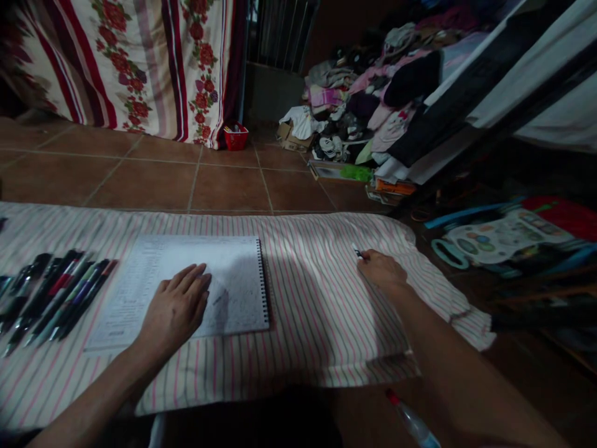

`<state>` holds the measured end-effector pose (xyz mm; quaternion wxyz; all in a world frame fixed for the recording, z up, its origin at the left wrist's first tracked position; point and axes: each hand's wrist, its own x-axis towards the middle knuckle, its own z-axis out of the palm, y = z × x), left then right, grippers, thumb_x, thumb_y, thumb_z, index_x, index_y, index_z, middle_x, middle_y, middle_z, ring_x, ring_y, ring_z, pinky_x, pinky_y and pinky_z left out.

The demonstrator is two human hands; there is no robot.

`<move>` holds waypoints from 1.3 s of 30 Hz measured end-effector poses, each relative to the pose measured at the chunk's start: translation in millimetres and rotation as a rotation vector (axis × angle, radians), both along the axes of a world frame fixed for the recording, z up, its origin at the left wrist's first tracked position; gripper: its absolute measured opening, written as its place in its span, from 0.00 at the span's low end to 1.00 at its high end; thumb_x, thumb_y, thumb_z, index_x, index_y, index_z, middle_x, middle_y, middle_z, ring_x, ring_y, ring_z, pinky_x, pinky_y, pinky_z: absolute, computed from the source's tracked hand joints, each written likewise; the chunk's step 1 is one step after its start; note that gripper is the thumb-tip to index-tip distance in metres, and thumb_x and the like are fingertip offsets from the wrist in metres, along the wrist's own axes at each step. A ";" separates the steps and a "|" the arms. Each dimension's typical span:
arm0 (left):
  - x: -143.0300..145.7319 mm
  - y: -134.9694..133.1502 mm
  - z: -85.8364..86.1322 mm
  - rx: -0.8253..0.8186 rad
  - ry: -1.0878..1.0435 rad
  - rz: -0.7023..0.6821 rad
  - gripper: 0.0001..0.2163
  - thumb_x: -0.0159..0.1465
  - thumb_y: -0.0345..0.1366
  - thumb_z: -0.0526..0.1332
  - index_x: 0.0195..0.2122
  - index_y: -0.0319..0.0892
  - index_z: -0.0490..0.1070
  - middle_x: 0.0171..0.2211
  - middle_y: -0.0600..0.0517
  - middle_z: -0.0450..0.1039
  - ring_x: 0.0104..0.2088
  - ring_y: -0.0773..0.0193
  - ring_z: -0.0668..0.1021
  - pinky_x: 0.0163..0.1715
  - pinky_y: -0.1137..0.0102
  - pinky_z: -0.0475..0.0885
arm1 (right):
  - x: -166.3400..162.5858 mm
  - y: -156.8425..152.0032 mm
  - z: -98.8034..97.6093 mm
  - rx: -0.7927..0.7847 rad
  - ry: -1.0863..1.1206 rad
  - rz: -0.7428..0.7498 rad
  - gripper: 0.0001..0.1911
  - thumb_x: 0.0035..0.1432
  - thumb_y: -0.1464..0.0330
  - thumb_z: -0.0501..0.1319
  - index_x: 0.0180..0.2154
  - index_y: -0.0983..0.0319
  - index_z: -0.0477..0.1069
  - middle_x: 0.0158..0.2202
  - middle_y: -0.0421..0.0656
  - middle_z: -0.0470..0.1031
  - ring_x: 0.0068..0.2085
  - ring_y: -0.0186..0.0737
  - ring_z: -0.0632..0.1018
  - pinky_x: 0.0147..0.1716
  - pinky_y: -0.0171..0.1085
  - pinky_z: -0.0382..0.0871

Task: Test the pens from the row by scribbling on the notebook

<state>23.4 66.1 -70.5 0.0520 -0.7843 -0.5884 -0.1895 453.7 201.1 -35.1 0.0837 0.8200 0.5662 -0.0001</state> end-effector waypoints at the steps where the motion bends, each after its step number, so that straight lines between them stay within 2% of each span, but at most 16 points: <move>1: -0.1 0.1 -0.2 -0.001 -0.014 -0.001 0.14 0.65 0.32 0.51 0.49 0.38 0.69 0.55 0.41 0.68 0.55 0.47 0.69 0.42 0.56 0.69 | -1.1 0.7 1.1 -0.003 0.003 -0.004 0.20 0.55 0.61 0.53 0.45 0.62 0.73 0.42 0.56 0.77 0.42 0.55 0.78 0.35 0.45 0.68; 7: -2.0 -1.2 -1.6 0.007 -0.069 0.012 0.13 0.64 0.29 0.51 0.48 0.38 0.69 0.55 0.38 0.68 0.56 0.45 0.68 0.42 0.54 0.70 | -14.9 -2.4 9.0 -0.036 0.032 0.013 0.23 0.56 0.58 0.52 0.46 0.65 0.72 0.45 0.60 0.75 0.43 0.59 0.77 0.32 0.46 0.67; 10: -4.8 -3.8 -2.5 0.005 -0.118 0.002 0.12 0.62 0.26 0.53 0.46 0.37 0.69 0.55 0.37 0.67 0.57 0.44 0.66 0.43 0.53 0.71 | -33.9 -8.7 13.7 0.142 -0.026 0.024 0.24 0.58 0.59 0.49 0.50 0.64 0.69 0.48 0.61 0.72 0.45 0.60 0.76 0.33 0.48 0.66; 12: -8.2 -6.4 -3.0 0.015 -0.156 -0.007 0.12 0.62 0.25 0.53 0.45 0.37 0.69 0.55 0.37 0.67 0.58 0.45 0.65 0.45 0.53 0.72 | -55.1 -12.6 16.4 0.312 -0.020 0.084 0.23 0.60 0.61 0.47 0.51 0.62 0.69 0.51 0.57 0.72 0.47 0.57 0.75 0.35 0.47 0.66; 13: -10.4 -8.0 -3.2 0.022 -0.172 -0.014 0.11 0.61 0.25 0.53 0.44 0.37 0.69 0.55 0.37 0.67 0.59 0.46 0.65 0.46 0.53 0.71 | -68.6 -14.4 17.7 0.389 0.000 0.106 0.22 0.60 0.62 0.47 0.50 0.61 0.69 0.51 0.54 0.72 0.47 0.56 0.75 0.36 0.47 0.67; 16: -18.9 -14.2 -3.2 0.035 -0.204 -0.037 0.11 0.61 0.24 0.53 0.42 0.36 0.70 0.54 0.37 0.67 0.59 0.48 0.64 0.51 0.54 0.70 | -119.0 -20.3 21.2 0.576 0.123 0.182 0.19 0.58 0.64 0.50 0.45 0.61 0.72 0.40 0.51 0.76 0.40 0.51 0.77 0.36 0.43 0.68; 19: -29.1 -21.7 -1.9 0.037 -0.228 -0.040 0.11 0.60 0.24 0.53 0.42 0.36 0.70 0.54 0.38 0.67 0.59 0.50 0.65 0.53 0.55 0.69 | -178.1 -31.8 26.2 0.703 0.339 0.380 0.16 0.56 0.65 0.52 0.40 0.64 0.74 0.36 0.50 0.76 0.33 0.44 0.76 0.37 0.40 0.69; 21: -36.4 -26.8 -0.1 0.041 -0.241 -0.025 0.11 0.60 0.25 0.54 0.42 0.38 0.71 0.53 0.40 0.68 0.58 0.51 0.66 0.53 0.54 0.70 | -217.6 -43.6 31.1 0.711 0.510 0.507 0.15 0.56 0.64 0.51 0.39 0.63 0.73 0.39 0.49 0.76 0.30 0.41 0.75 0.34 0.38 0.70; 24: -47.6 -33.9 4.4 0.053 -0.250 0.000 0.11 0.61 0.25 0.53 0.40 0.40 0.71 0.51 0.42 0.70 0.56 0.52 0.68 0.51 0.53 0.71 | -270.8 -64.7 38.8 0.700 0.660 0.655 0.14 0.58 0.65 0.51 0.39 0.60 0.72 0.40 0.48 0.75 0.33 0.40 0.76 0.34 0.37 0.72; 28: -61.7 -42.0 9.3 0.034 -0.257 0.018 0.10 0.62 0.26 0.53 0.40 0.38 0.71 0.50 0.42 0.70 0.55 0.52 0.68 0.52 0.56 0.70 | -317.3 -90.2 40.1 0.586 0.757 0.823 0.13 0.60 0.65 0.49 0.39 0.56 0.72 0.40 0.47 0.75 0.34 0.40 0.77 0.32 0.38 0.74; 32: -73.6 -49.7 8.4 0.013 -0.263 0.032 0.10 0.62 0.26 0.53 0.40 0.37 0.72 0.50 0.42 0.70 0.54 0.53 0.68 0.53 0.59 0.69 | -328.8 -102.9 28.2 0.632 0.805 0.841 0.12 0.61 0.65 0.50 0.39 0.56 0.72 0.39 0.47 0.75 0.32 0.39 0.76 0.32 0.39 0.74; 35: -80.5 -55.0 6.9 0.016 -0.272 0.040 0.10 0.62 0.26 0.53 0.41 0.37 0.72 0.50 0.42 0.71 0.53 0.54 0.68 0.53 0.59 0.69 | -323.5 -102.5 18.6 0.643 0.822 0.829 0.11 0.61 0.65 0.50 0.37 0.56 0.71 0.38 0.46 0.75 0.31 0.39 0.76 0.34 0.41 0.75; 39: -87.2 -58.3 6.9 0.028 -0.285 0.057 0.10 0.62 0.26 0.53 0.41 0.38 0.72 0.49 0.43 0.72 0.52 0.55 0.69 0.52 0.59 0.69 | -312.8 -96.2 11.0 0.648 0.783 0.802 0.11 0.61 0.64 0.51 0.36 0.55 0.71 0.37 0.46 0.76 0.34 0.42 0.77 0.37 0.42 0.74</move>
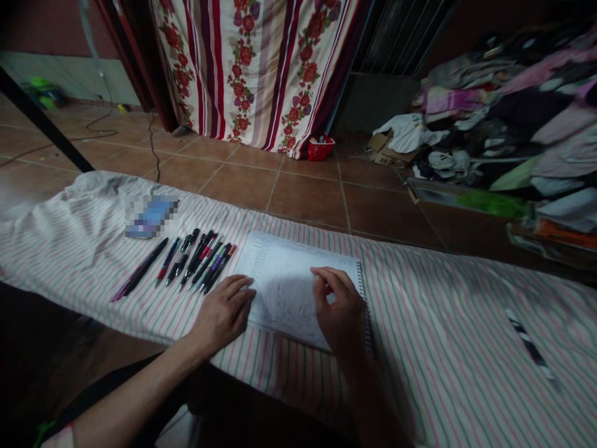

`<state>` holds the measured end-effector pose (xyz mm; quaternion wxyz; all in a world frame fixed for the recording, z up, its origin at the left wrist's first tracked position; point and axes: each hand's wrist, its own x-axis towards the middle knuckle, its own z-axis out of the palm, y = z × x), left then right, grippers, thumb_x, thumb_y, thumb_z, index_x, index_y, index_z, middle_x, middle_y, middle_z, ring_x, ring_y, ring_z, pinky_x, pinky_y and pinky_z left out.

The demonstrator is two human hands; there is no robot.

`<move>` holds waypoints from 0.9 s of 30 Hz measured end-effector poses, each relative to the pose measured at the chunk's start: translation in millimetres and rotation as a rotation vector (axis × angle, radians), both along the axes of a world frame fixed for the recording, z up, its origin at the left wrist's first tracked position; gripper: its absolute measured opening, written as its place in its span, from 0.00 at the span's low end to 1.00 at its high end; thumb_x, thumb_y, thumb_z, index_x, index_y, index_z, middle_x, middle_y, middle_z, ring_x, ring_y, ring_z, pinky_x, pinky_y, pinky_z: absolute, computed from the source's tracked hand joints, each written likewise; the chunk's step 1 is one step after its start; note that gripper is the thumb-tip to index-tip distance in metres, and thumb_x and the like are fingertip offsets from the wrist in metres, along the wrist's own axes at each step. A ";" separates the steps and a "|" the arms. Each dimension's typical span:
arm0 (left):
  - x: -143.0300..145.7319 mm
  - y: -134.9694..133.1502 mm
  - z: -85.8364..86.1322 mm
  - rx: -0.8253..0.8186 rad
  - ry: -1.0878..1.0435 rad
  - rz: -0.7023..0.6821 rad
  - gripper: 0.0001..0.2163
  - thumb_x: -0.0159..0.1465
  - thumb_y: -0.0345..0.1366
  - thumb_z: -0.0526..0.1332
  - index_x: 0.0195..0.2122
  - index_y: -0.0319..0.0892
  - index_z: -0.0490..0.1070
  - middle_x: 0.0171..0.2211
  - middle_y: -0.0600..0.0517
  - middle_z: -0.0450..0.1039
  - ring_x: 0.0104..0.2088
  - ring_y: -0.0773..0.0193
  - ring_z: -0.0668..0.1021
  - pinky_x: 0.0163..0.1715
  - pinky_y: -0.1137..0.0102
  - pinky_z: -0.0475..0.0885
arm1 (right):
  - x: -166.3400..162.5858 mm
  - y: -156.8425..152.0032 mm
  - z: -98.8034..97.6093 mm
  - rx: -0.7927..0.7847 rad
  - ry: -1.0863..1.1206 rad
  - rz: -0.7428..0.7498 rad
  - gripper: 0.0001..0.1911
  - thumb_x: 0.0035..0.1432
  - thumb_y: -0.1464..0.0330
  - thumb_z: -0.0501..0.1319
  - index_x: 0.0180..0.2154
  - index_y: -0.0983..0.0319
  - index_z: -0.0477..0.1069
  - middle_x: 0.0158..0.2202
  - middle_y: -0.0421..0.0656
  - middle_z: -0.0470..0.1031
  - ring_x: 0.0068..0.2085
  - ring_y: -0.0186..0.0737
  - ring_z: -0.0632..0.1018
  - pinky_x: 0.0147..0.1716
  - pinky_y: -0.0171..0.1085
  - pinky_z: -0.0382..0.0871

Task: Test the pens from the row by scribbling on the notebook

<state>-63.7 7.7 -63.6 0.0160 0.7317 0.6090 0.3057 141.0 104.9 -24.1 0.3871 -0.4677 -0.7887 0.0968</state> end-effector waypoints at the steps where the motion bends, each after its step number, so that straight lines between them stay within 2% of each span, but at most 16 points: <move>1: -1.1 0.0 0.1 0.004 -0.003 0.008 0.10 0.62 0.26 0.53 0.41 0.38 0.72 0.48 0.43 0.72 0.52 0.55 0.69 0.52 0.59 0.70 | 2.7 1.5 -1.7 0.005 -0.011 -0.009 0.11 0.61 0.64 0.50 0.36 0.55 0.71 0.37 0.46 0.76 0.34 0.42 0.77 0.37 0.42 0.74; 8: -1.1 7.1 0.5 0.023 -0.001 0.038 0.09 0.62 0.28 0.54 0.40 0.38 0.72 0.47 0.44 0.73 0.50 0.56 0.70 0.50 0.60 0.70 | 19.6 12.3 -13.5 0.129 -0.094 -0.044 0.11 0.61 0.66 0.51 0.36 0.57 0.72 0.37 0.47 0.76 0.35 0.42 0.78 0.39 0.42 0.73; 14: 1.0 15.3 3.4 0.031 0.006 0.092 0.09 0.60 0.27 0.55 0.39 0.39 0.73 0.46 0.45 0.74 0.49 0.54 0.71 0.50 0.59 0.70 | 25.5 20.1 -13.2 0.366 -0.039 0.012 0.08 0.59 0.69 0.56 0.34 0.63 0.73 0.33 0.46 0.77 0.32 0.40 0.78 0.35 0.37 0.72; 21: -1.5 23.1 9.4 0.077 0.006 0.145 0.09 0.60 0.26 0.55 0.38 0.38 0.73 0.44 0.44 0.75 0.47 0.55 0.71 0.49 0.59 0.71 | 25.5 20.0 -10.4 0.439 -0.072 0.007 0.08 0.59 0.71 0.56 0.35 0.65 0.74 0.33 0.48 0.77 0.35 0.42 0.78 0.37 0.39 0.71; 27: -16.1 19.7 17.1 0.063 -0.006 0.215 0.09 0.59 0.27 0.56 0.37 0.38 0.74 0.43 0.45 0.75 0.46 0.55 0.71 0.48 0.59 0.71 | 26.4 18.5 -4.9 0.476 -0.077 -0.008 0.09 0.59 0.71 0.56 0.34 0.66 0.74 0.32 0.48 0.78 0.33 0.42 0.79 0.37 0.39 0.71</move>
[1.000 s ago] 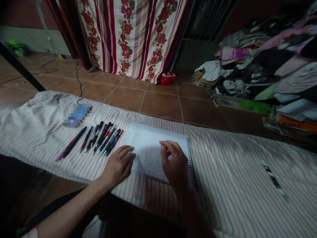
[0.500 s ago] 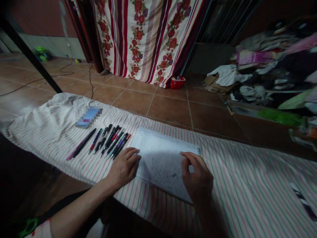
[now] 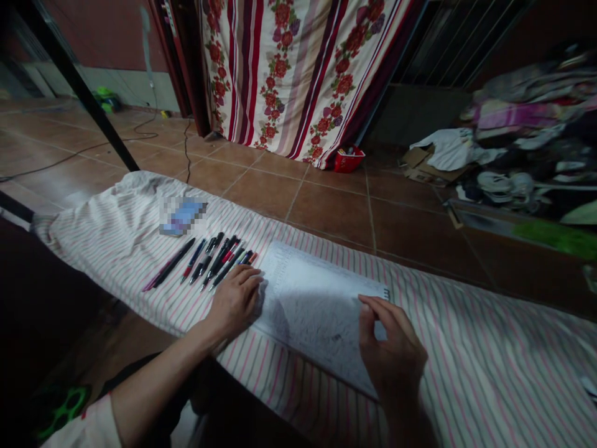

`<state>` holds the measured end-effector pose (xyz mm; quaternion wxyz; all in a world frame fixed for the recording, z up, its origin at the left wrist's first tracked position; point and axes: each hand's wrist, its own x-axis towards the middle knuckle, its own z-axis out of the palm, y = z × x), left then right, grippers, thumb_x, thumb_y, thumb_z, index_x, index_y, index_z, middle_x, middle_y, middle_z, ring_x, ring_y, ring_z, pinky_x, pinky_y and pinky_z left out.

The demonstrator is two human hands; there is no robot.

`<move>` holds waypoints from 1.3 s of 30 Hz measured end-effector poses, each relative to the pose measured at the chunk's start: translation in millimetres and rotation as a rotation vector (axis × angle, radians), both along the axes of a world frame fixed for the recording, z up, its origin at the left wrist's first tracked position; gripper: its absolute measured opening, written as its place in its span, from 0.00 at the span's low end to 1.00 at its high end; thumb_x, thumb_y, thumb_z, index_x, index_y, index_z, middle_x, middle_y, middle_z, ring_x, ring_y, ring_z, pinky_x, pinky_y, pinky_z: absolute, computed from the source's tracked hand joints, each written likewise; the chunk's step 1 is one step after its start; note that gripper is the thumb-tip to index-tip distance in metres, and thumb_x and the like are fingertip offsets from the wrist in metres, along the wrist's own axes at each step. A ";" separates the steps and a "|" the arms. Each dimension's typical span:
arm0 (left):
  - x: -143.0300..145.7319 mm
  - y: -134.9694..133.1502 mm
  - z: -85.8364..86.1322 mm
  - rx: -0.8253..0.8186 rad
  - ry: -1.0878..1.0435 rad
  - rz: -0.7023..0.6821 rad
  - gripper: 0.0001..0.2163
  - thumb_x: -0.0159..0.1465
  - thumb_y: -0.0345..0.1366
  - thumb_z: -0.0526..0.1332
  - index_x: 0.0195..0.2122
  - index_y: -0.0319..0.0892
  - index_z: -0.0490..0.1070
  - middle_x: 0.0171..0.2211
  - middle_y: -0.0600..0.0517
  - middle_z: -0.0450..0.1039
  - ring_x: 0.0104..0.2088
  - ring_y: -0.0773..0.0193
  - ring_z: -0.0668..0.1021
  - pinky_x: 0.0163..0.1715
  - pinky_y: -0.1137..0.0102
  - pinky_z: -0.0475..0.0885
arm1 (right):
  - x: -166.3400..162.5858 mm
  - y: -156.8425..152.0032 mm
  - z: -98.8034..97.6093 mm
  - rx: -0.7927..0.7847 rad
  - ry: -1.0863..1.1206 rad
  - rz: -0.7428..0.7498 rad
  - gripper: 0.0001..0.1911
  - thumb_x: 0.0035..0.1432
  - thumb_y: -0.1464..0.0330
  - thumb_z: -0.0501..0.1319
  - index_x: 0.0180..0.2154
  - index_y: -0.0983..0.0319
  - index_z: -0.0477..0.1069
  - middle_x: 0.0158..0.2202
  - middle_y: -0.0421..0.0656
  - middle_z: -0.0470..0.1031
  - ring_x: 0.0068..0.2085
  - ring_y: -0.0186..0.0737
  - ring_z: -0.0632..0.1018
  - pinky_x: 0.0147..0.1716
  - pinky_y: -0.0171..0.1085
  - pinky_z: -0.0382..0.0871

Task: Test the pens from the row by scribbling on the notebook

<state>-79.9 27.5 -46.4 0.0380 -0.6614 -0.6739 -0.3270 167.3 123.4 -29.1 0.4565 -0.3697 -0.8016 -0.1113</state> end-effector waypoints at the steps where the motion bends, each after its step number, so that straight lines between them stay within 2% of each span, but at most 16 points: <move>1: -3.1 -1.9 0.5 0.000 -0.001 0.015 0.09 0.60 0.27 0.56 0.37 0.38 0.74 0.42 0.46 0.75 0.45 0.55 0.71 0.47 0.59 0.71 | 0.1 -0.1 0.6 0.008 -0.004 -0.001 0.09 0.59 0.71 0.56 0.34 0.66 0.74 0.32 0.48 0.78 0.33 0.42 0.79 0.37 0.39 0.71; 5: -19.2 -10.3 3.4 -0.007 -0.007 0.097 0.09 0.61 0.28 0.55 0.38 0.39 0.74 0.41 0.47 0.76 0.45 0.56 0.71 0.47 0.61 0.71 | -1.1 -0.5 2.7 0.032 -0.018 0.003 0.10 0.60 0.70 0.55 0.34 0.66 0.74 0.32 0.48 0.78 0.33 0.43 0.79 0.36 0.39 0.71; 9: -53.5 -21.4 14.2 -0.095 0.020 0.293 0.11 0.62 0.29 0.53 0.39 0.40 0.75 0.42 0.47 0.76 0.45 0.56 0.71 0.48 0.62 0.69 | -3.2 -0.9 4.6 0.049 -0.021 0.011 0.10 0.60 0.69 0.55 0.34 0.66 0.74 0.32 0.48 0.78 0.33 0.42 0.79 0.36 0.39 0.71; 11: -78.4 -30.9 20.9 -0.199 0.041 0.484 0.13 0.61 0.29 0.52 0.41 0.40 0.75 0.42 0.46 0.76 0.46 0.54 0.71 0.47 0.60 0.69 | -3.4 -0.6 4.6 0.053 -0.021 0.000 0.10 0.60 0.70 0.55 0.34 0.66 0.74 0.32 0.48 0.78 0.32 0.42 0.79 0.36 0.39 0.71; 13: -103.2 -42.7 25.4 -0.318 0.033 0.753 0.14 0.61 0.33 0.52 0.44 0.41 0.74 0.43 0.43 0.75 0.47 0.48 0.70 0.41 0.58 0.70 | -2.9 0.0 4.1 0.046 -0.017 -0.013 0.10 0.59 0.70 0.55 0.34 0.66 0.74 0.32 0.48 0.78 0.32 0.42 0.79 0.36 0.39 0.71; 14: -113.8 -48.7 26.3 -0.378 0.016 0.838 0.15 0.62 0.35 0.51 0.46 0.42 0.74 0.44 0.43 0.73 0.48 0.46 0.69 0.39 0.57 0.71 | -2.5 0.4 3.7 0.040 -0.014 -0.017 0.10 0.59 0.70 0.55 0.33 0.66 0.74 0.32 0.48 0.78 0.32 0.42 0.79 0.36 0.39 0.71; 16: -129.3 -58.8 25.2 -0.513 -0.041 0.920 0.17 0.64 0.38 0.48 0.45 0.44 0.74 0.45 0.42 0.72 0.49 0.44 0.70 0.36 0.57 0.70 | -1.7 1.1 3.0 0.044 -0.013 -0.018 0.10 0.59 0.70 0.55 0.33 0.66 0.74 0.32 0.48 0.78 0.32 0.42 0.79 0.36 0.39 0.71; 18: -137.1 -64.3 21.3 -0.587 -0.092 0.896 0.17 0.64 0.39 0.48 0.45 0.45 0.74 0.44 0.42 0.72 0.47 0.45 0.72 0.35 0.58 0.70 | -1.4 1.4 3.0 0.054 -0.017 -0.008 0.09 0.59 0.70 0.56 0.33 0.66 0.75 0.32 0.48 0.78 0.33 0.42 0.79 0.37 0.38 0.71; 20: -139.9 -64.8 16.7 -0.596 -0.116 0.884 0.17 0.64 0.39 0.48 0.46 0.46 0.73 0.44 0.42 0.71 0.46 0.46 0.73 0.35 0.59 0.69 | -1.7 1.1 3.6 0.056 -0.012 0.006 0.09 0.59 0.71 0.56 0.33 0.66 0.74 0.31 0.48 0.78 0.32 0.42 0.79 0.37 0.38 0.71; 24: -142.2 -57.4 10.7 -0.554 -0.137 0.869 0.17 0.63 0.37 0.48 0.47 0.45 0.72 0.45 0.43 0.72 0.46 0.48 0.74 0.33 0.62 0.68 | -2.0 0.7 4.5 0.035 -0.001 0.017 0.09 0.59 0.71 0.56 0.33 0.67 0.74 0.31 0.48 0.77 0.32 0.41 0.78 0.37 0.38 0.71; 31: -145.4 -49.2 10.2 -0.469 -0.189 0.846 0.18 0.60 0.31 0.50 0.49 0.42 0.72 0.42 0.43 0.74 0.45 0.51 0.75 0.36 0.65 0.67 | 1.6 2.4 1.1 0.032 -0.006 0.003 0.08 0.59 0.71 0.57 0.34 0.65 0.74 0.32 0.47 0.78 0.33 0.41 0.78 0.37 0.37 0.71; 39: -141.8 -37.4 11.2 -0.392 -0.326 0.857 0.16 0.62 0.35 0.51 0.50 0.42 0.71 0.41 0.47 0.78 0.44 0.55 0.77 0.40 0.66 0.68 | 0.5 1.8 1.0 0.021 -0.012 -0.007 0.08 0.59 0.70 0.56 0.34 0.64 0.74 0.32 0.46 0.78 0.32 0.40 0.78 0.35 0.37 0.71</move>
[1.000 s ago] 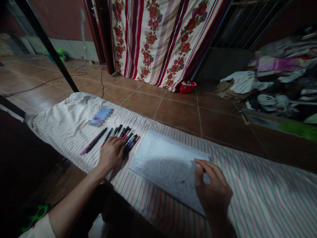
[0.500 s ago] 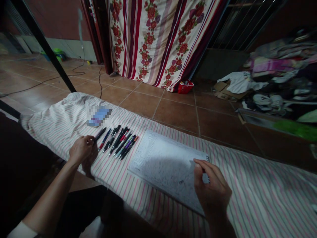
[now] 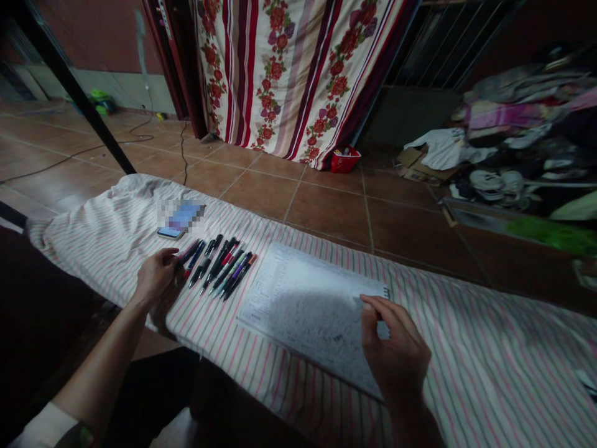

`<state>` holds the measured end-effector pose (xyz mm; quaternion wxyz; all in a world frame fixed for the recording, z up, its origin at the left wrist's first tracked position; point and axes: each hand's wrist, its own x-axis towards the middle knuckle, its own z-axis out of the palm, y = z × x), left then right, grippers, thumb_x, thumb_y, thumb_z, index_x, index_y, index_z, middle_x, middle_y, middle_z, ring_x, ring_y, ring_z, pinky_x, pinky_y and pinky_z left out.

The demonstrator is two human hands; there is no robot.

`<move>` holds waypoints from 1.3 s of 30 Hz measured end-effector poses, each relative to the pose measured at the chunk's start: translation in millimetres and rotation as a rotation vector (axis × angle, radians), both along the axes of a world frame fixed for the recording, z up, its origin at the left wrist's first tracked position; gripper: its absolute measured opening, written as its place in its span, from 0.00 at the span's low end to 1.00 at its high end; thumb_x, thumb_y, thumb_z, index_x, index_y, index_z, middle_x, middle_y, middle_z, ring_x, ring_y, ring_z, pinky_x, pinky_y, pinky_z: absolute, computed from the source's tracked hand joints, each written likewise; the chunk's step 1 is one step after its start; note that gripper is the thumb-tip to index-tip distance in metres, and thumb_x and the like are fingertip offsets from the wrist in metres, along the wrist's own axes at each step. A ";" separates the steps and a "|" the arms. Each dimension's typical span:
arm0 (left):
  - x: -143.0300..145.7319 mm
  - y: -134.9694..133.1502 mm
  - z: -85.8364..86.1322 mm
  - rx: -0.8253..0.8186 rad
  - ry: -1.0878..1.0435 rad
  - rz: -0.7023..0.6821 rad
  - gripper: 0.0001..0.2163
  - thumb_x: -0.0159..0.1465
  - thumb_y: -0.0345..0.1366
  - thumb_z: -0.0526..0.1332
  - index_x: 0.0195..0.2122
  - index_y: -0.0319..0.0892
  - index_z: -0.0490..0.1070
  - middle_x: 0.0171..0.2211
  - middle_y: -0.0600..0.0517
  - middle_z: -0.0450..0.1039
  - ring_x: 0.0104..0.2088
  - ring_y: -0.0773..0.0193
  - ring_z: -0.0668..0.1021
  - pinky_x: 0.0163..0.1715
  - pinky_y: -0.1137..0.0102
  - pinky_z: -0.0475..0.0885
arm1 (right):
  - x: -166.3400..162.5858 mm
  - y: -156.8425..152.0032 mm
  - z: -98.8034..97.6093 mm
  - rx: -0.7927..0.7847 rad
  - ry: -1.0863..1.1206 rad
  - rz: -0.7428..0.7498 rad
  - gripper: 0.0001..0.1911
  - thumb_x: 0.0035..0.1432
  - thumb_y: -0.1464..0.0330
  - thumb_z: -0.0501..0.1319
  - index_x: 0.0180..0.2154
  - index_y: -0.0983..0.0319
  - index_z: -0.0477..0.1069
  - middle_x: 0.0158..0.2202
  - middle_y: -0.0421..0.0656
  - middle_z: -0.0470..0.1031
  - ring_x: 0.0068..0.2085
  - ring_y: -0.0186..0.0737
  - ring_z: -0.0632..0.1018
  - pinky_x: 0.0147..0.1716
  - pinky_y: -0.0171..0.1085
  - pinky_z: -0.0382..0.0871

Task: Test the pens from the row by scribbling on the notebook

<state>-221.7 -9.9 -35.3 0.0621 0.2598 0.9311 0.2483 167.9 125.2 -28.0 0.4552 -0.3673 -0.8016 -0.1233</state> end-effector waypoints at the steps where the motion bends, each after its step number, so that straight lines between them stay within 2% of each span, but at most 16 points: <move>1: -0.2 1.3 -0.3 0.005 -0.003 0.008 0.16 0.63 0.36 0.52 0.49 0.42 0.71 0.42 0.46 0.78 0.45 0.54 0.77 0.40 0.66 0.68 | 0.7 0.3 -0.5 -0.005 -0.001 0.002 0.08 0.59 0.70 0.56 0.34 0.64 0.74 0.32 0.46 0.78 0.33 0.40 0.78 0.35 0.37 0.71; 7: -2.3 3.4 -5.8 0.019 -0.015 0.019 0.16 0.62 0.35 0.52 0.48 0.43 0.72 0.42 0.44 0.77 0.45 0.51 0.77 0.41 0.63 0.67 | 4.5 1.3 -1.9 -0.019 0.006 -0.006 0.08 0.59 0.70 0.56 0.33 0.65 0.74 0.32 0.47 0.78 0.33 0.41 0.78 0.36 0.38 0.71; 17: -4.9 3.5 -3.2 0.075 -0.039 0.058 0.16 0.62 0.37 0.53 0.48 0.44 0.73 0.42 0.46 0.78 0.43 0.54 0.77 0.41 0.64 0.69 | 5.5 -0.6 0.2 -0.035 0.026 -0.015 0.08 0.59 0.70 0.56 0.34 0.63 0.74 0.32 0.46 0.78 0.33 0.41 0.79 0.36 0.39 0.72; 21: -11.7 3.4 -12.6 0.107 -0.063 0.050 0.16 0.61 0.37 0.53 0.48 0.42 0.73 0.36 0.47 0.79 0.37 0.57 0.79 0.36 0.67 0.71 | 5.0 -0.4 0.7 -0.033 0.026 -0.013 0.08 0.59 0.70 0.56 0.34 0.63 0.74 0.32 0.45 0.78 0.33 0.41 0.79 0.36 0.39 0.72; 27: -18.0 5.1 -24.1 0.139 -0.043 0.034 0.18 0.61 0.35 0.52 0.49 0.41 0.72 0.35 0.48 0.78 0.35 0.60 0.79 0.33 0.69 0.71 | 4.8 0.3 -0.8 -0.018 0.023 -0.004 0.08 0.58 0.70 0.57 0.33 0.64 0.74 0.32 0.47 0.78 0.32 0.41 0.79 0.35 0.38 0.72; 31: -16.0 5.0 -22.1 0.118 -0.017 0.018 0.17 0.61 0.34 0.51 0.49 0.43 0.72 0.36 0.47 0.77 0.36 0.59 0.78 0.34 0.69 0.71 | 5.1 0.6 -2.0 -0.024 0.014 0.001 0.08 0.59 0.71 0.57 0.34 0.65 0.74 0.32 0.47 0.78 0.33 0.41 0.78 0.36 0.39 0.72; 36: -8.3 7.2 -13.3 0.046 0.032 -0.002 0.17 0.61 0.33 0.51 0.47 0.42 0.74 0.41 0.42 0.74 0.43 0.53 0.77 0.40 0.64 0.69 | 4.6 1.0 -2.2 -0.029 0.019 -0.010 0.08 0.59 0.70 0.57 0.34 0.64 0.74 0.32 0.46 0.78 0.33 0.41 0.78 0.36 0.38 0.72; 39: -2.3 9.5 -9.1 -0.003 0.069 -0.012 0.17 0.61 0.34 0.51 0.47 0.41 0.74 0.44 0.40 0.72 0.43 0.50 0.76 0.40 0.63 0.69 | 4.4 1.1 -1.6 -0.033 0.030 -0.005 0.07 0.58 0.70 0.57 0.34 0.64 0.74 0.32 0.46 0.78 0.33 0.41 0.78 0.36 0.38 0.72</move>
